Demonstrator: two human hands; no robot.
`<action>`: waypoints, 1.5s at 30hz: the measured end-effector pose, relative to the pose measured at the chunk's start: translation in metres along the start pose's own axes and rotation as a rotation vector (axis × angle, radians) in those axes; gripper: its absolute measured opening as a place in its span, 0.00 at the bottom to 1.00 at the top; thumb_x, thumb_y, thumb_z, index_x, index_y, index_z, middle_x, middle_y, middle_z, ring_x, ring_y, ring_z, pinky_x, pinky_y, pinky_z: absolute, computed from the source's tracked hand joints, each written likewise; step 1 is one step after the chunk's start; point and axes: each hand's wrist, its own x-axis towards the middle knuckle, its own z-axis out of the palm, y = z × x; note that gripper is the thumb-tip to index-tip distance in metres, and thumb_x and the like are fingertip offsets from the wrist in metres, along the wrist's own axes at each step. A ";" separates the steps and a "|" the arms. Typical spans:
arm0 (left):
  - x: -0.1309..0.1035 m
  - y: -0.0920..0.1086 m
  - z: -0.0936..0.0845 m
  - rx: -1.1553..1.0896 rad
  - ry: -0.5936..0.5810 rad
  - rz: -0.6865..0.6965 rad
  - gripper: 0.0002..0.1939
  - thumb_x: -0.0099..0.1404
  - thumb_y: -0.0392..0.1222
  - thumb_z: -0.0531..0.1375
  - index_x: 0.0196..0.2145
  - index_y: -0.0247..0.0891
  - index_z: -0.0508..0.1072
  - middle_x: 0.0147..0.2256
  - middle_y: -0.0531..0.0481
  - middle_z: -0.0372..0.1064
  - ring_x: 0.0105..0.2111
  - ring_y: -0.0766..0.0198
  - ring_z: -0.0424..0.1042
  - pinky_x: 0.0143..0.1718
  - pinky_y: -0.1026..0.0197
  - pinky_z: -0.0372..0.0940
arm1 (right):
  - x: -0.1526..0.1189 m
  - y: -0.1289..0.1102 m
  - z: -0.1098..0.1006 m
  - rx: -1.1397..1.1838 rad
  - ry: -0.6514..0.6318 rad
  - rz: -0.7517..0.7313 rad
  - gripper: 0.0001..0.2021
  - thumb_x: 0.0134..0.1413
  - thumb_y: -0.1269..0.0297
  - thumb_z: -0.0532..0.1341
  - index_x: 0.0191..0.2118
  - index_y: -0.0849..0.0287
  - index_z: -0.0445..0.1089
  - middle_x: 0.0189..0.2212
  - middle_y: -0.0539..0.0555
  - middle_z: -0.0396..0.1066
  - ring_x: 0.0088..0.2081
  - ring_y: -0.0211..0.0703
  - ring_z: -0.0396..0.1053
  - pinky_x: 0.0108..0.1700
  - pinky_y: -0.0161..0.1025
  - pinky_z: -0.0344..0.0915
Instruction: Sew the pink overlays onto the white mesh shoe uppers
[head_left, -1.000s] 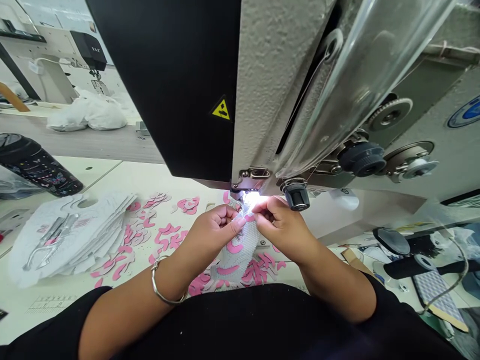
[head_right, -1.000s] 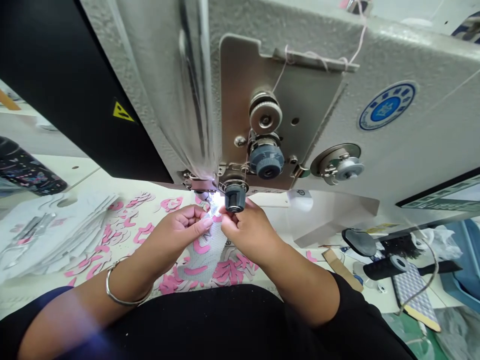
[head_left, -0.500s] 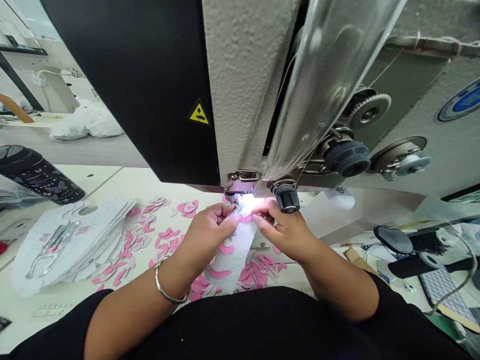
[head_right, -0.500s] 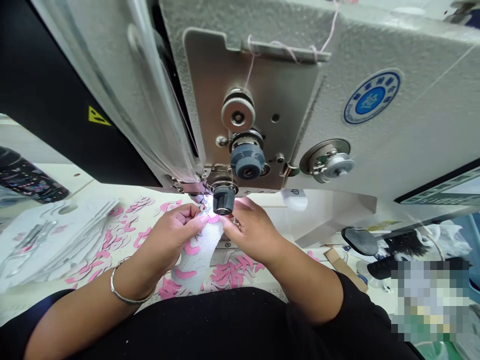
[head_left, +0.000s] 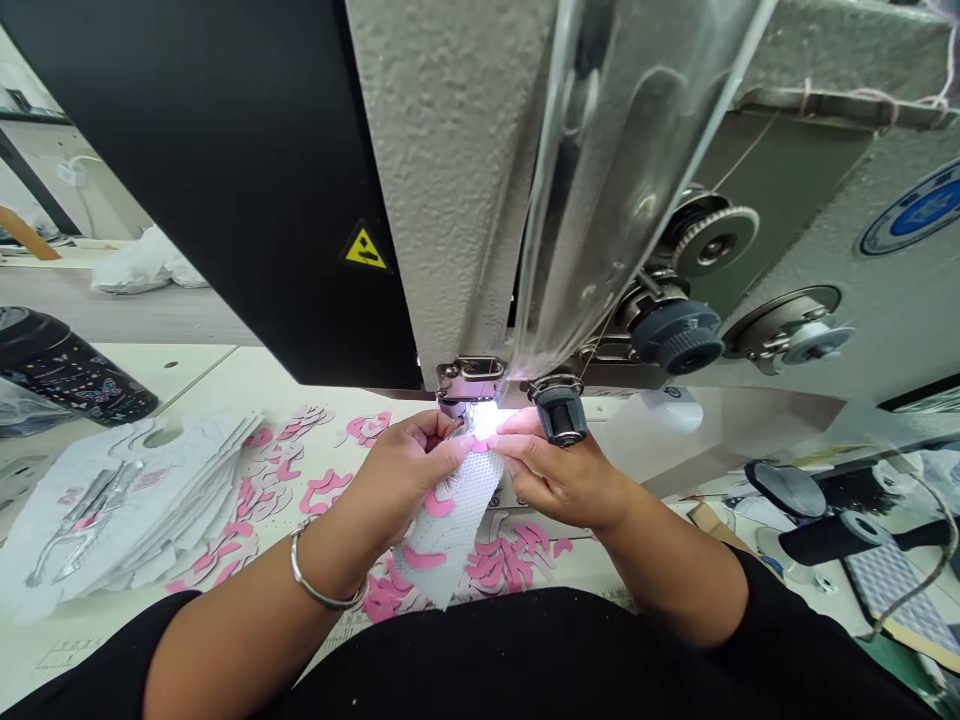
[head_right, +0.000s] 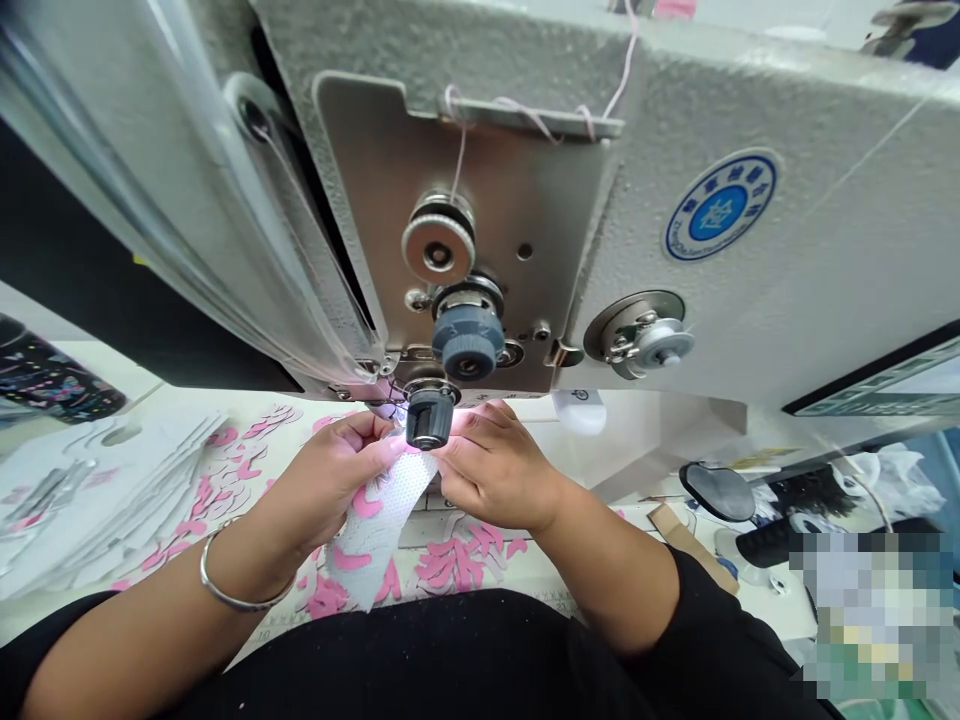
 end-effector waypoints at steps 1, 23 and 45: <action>0.002 0.000 -0.001 -0.023 -0.015 -0.017 0.14 0.55 0.47 0.67 0.26 0.38 0.67 0.23 0.58 0.61 0.22 0.71 0.60 0.23 0.67 0.56 | 0.000 0.000 -0.001 0.009 -0.016 0.007 0.13 0.55 0.71 0.58 0.45 0.53 0.72 0.41 0.55 0.73 0.44 0.48 0.69 0.48 0.50 0.67; 0.000 0.019 -0.008 0.475 0.077 -0.014 0.14 0.58 0.54 0.62 0.33 0.41 0.74 0.25 0.53 0.69 0.22 0.63 0.65 0.22 0.62 0.57 | -0.003 -0.006 0.014 -0.027 0.035 0.049 0.13 0.59 0.71 0.57 0.48 0.56 0.71 0.44 0.59 0.72 0.47 0.50 0.68 0.49 0.52 0.67; 0.028 -0.003 -0.022 -0.070 -0.195 -0.100 0.13 0.53 0.50 0.69 0.30 0.37 0.77 0.25 0.50 0.73 0.22 0.66 0.67 0.23 0.64 0.60 | 0.001 -0.012 0.015 -0.027 0.012 0.124 0.12 0.60 0.69 0.57 0.48 0.56 0.72 0.42 0.58 0.71 0.45 0.50 0.69 0.47 0.52 0.67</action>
